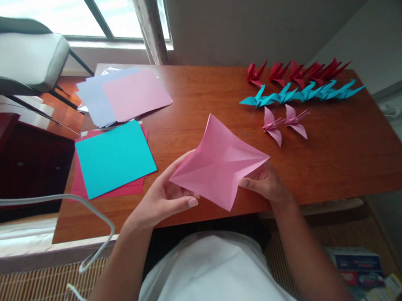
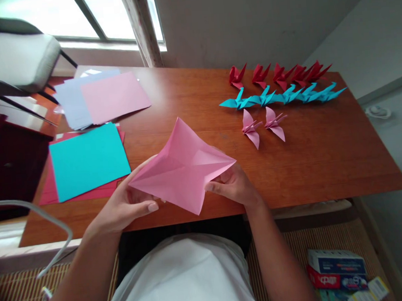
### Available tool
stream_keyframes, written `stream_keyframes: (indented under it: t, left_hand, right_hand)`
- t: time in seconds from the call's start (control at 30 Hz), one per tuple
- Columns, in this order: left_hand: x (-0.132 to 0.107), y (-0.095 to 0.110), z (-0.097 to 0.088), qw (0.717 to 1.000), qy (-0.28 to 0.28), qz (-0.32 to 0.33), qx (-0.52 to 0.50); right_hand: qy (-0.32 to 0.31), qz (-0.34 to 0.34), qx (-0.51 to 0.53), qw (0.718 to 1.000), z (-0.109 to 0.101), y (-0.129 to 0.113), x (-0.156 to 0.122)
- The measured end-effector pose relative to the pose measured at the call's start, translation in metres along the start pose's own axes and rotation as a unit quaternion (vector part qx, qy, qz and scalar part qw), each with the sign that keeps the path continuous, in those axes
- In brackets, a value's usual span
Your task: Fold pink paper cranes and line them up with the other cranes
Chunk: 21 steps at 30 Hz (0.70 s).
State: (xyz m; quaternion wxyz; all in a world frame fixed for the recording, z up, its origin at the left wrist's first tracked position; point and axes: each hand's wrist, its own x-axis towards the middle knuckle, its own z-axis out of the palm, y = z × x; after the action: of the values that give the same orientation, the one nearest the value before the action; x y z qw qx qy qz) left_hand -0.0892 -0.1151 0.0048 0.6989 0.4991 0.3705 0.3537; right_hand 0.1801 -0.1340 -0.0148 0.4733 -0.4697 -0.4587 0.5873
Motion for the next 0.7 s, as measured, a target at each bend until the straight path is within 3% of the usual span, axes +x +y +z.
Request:
stream_keyframes:
  t: [0.57, 0.7]
  left_hand:
    - [0.0012, -0.0026, 0.0030, 0.992, 0.046, 0.042, 0.106]
    - [0.0023, -0.0027, 0.0044, 0.995, 0.045, 0.047, 0.072]
  right_hand:
    - [0.000, -0.012, 0.042, 0.999, 0.0048, 0.0030, 0.0028]
    - [-0.009, 0.013, 0.042, 0.999, 0.0058, 0.0015, 0.0023]
